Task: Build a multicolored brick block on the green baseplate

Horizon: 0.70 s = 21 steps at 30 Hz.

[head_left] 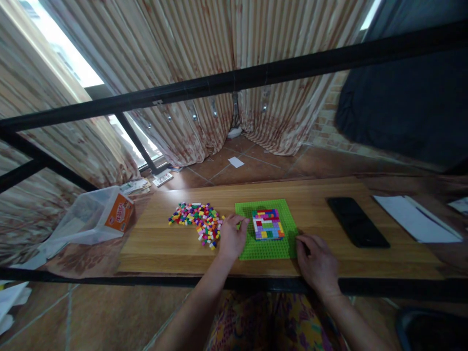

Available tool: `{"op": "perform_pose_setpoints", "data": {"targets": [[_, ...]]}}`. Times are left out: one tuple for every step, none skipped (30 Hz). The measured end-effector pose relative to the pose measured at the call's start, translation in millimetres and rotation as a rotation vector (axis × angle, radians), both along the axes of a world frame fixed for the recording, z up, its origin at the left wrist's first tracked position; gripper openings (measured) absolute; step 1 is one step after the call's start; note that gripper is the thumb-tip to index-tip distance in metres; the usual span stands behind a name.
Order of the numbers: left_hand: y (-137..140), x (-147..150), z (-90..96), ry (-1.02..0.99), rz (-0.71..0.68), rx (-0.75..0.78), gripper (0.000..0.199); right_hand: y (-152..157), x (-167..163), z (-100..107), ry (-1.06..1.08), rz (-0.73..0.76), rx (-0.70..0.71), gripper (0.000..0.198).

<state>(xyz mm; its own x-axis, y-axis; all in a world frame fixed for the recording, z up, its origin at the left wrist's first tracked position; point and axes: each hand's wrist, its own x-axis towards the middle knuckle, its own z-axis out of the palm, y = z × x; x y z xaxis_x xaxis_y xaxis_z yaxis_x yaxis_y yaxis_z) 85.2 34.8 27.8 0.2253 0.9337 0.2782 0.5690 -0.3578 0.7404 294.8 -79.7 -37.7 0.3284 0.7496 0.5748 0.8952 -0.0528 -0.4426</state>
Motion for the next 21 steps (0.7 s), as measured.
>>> {"op": "perform_pose_setpoints", "data": {"targets": [[-1.5, 4.6, -1.7, -0.022, 0.024, -0.008, 0.020, -0.1, -0.2, 0.2, -0.002, -0.002, 0.000, 0.025], [-2.2, 8.6, -2.8, -0.038, 0.048, -0.010, 0.021, -0.1, -0.3, 0.4, -0.005, -0.002, -0.001, 0.025], [-2.4, 12.0, -3.3, -0.052, 0.070, -0.006, 0.022, -0.1, -0.4, 0.4, -0.006, -0.001, 0.000, 0.025], [-2.4, 15.0, -3.4, -0.066, 0.091, 0.002, 0.022, -0.2, -0.4, 0.3, -0.006, -0.002, 0.004, 0.025], [-2.4, 17.5, -3.5, -0.079, 0.104, 0.012, 0.023, -0.2, -0.4, 0.2, -0.006, -0.002, 0.008, 0.025], [-2.5, 19.8, -3.8, -0.092, 0.113, 0.021, 0.023, -0.3, -0.3, 0.0, -0.005, -0.002, 0.011, 0.025], [-2.8, 21.9, -4.4, -0.105, 0.119, 0.027, 0.023, -0.3, -0.2, -0.1, -0.003, -0.001, 0.012, 0.025], [-3.3, 23.8, -5.4, -0.117, 0.125, 0.028, 0.023, -0.3, -0.1, -0.2, 0.000, 0.000, 0.010, 0.024], [-4.0, 25.5, -6.9, -0.129, 0.132, 0.026, 0.022, -0.3, 0.0, -0.2, 0.004, -0.001, 0.008, 0.024], [-4.7, 27.1, -8.7, -0.143, 0.141, 0.020, 0.021, -0.2, 0.1, -0.1, 0.006, 0.000, 0.005, 0.024], [-5.5, 28.4, -10.8, -0.157, 0.151, 0.011, 0.021, -0.1, 0.3, 0.0, 0.008, 0.003, 0.006, 0.024], [-6.2, 29.5, -12.9, -0.173, 0.160, 0.000, 0.020, 0.0, 0.4, 0.2, 0.008, 0.006, 0.010, 0.024], [-6.7, 30.2, -14.8, -0.187, 0.165, -0.012, 0.019, 0.1, 0.4, 0.3, 0.006, 0.008, 0.016, 0.024], [-7.1, 30.7, -16.4, -0.199, 0.169, -0.025, 0.018, 0.2, 0.5, 0.5, 0.004, 0.009, 0.022, 0.024], [-7.4, 30.9, -17.4, -0.207, 0.172, -0.037, 0.018, 0.3, 0.5, 0.5, 0.000, 0.011, 0.024, 0.024], [-7.5, 31.1, -18.0, -0.212, 0.174, -0.049, 0.017, 0.3, 0.5, 0.5, -0.002, 0.012, 0.024, 0.024], [-7.5, 31.1, -18.1, -0.216, 0.176, -0.062, 0.017, 0.3, 0.4, 0.5, -0.005, 0.009, 0.023, 0.024], [-7.3, 31.2, -17.8, -0.223, 0.179, -0.077, 0.017, 0.3, 0.3, 0.5, -0.007, 0.007, 0.021, 0.024], [-7.1, 31.5, -17.1, -0.234, 0.182, -0.097, 0.017, 0.2, 0.1, 0.5, -0.009, 0.006, 0.020, 0.024], [-6.7, 31.8, -16.3, -0.251, 0.186, -0.123, 0.017, 0.1, -0.1, 0.6, -0.011, 0.005, 0.020, 0.024], [-6.1, 32.3, -15.3, -0.275, 0.190, -0.155, 0.017, 0.0, -0.4, 0.8, -0.012, 0.003, 0.020, 0.024]]}}
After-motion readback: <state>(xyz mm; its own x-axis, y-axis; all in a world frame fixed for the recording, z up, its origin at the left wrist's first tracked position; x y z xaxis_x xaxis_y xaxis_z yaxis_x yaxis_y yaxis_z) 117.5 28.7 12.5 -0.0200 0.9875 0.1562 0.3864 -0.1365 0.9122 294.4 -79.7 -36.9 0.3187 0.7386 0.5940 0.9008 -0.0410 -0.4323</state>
